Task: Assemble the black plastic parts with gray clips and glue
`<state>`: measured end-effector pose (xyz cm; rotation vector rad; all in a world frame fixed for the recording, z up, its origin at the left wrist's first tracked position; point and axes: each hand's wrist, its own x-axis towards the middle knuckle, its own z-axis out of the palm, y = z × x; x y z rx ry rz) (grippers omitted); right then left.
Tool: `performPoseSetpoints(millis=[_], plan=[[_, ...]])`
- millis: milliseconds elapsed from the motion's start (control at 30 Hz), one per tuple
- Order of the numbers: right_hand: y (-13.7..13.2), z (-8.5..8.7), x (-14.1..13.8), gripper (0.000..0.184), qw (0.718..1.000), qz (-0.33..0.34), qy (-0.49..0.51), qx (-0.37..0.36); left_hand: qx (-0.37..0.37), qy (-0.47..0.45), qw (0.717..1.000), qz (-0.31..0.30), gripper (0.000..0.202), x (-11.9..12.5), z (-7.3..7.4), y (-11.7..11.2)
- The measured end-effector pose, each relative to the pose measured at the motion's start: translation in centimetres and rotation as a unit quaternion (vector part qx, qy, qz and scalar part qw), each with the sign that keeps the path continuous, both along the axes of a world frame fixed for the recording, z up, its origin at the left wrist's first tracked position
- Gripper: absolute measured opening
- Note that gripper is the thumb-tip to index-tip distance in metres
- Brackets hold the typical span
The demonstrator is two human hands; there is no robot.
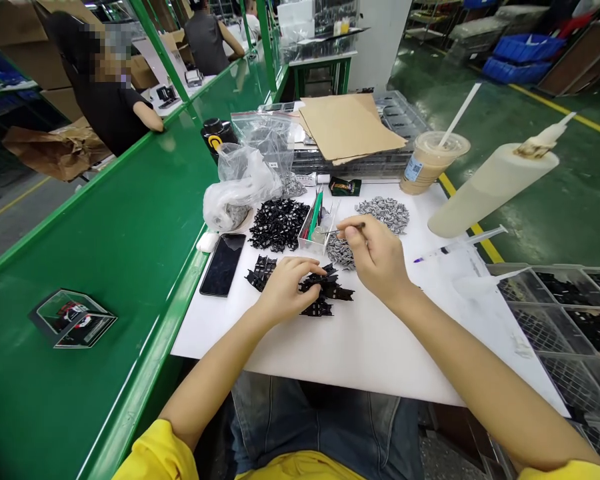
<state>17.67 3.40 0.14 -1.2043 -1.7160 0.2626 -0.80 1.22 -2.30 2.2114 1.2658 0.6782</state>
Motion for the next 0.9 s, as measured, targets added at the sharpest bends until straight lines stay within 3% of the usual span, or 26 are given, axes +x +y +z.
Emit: performPoseSetpoints(millis=[167, 267, 333, 400, 500, 633, 800, 900], plan=[[2.1, 0.5, -1.1, 0.022, 0.993, 0.026, -0.094, -0.063, -0.012, 0.002, 1.000, -0.001, 0.025, 0.1, 0.4, -0.2], [1.9, 0.4, -0.6, 0.035, 0.987, 0.019, -0.115, -0.110, -0.011, -0.003, 1.000, 0.002, 0.026, -0.1, 0.7, -0.1], [1.1, 0.2, 0.6, 0.031, 0.985, 0.003, -0.121, -0.123, -0.016, 0.009, 0.999, 0.044, 0.025, -0.7, 1.0, 0.3], [0.2, 0.0, 2.6, 0.026, 0.979, -0.020, -0.133, -0.156, -0.013, 0.049, 0.991, 0.127, 0.027, -1.6, 1.3, 0.9], [-0.9, -0.5, 6.2, 0.026, 0.955, -0.094, -0.152, -0.238, 0.009, 0.159, 0.955, 0.252, 0.027, -3.2, 1.6, 1.7], [-1.4, -1.3, 9.8, 0.022, 0.903, -0.195, -0.230, -0.306, -0.020, 0.270, 0.920, 0.285, 0.036, -4.4, 1.7, 1.9], [-1.8, -1.5, 10.4, 0.022, 0.882, -0.113, -0.233, -0.395, -0.060, 0.269, 0.922, 0.273, 0.038, -4.7, 1.9, 1.9], [-1.9, -1.8, 9.7, 0.024, 0.893, -0.075, -0.245, -0.371, -0.079, 0.273, 0.918, 0.277, 0.039, -5.1, 2.0, 2.1]])
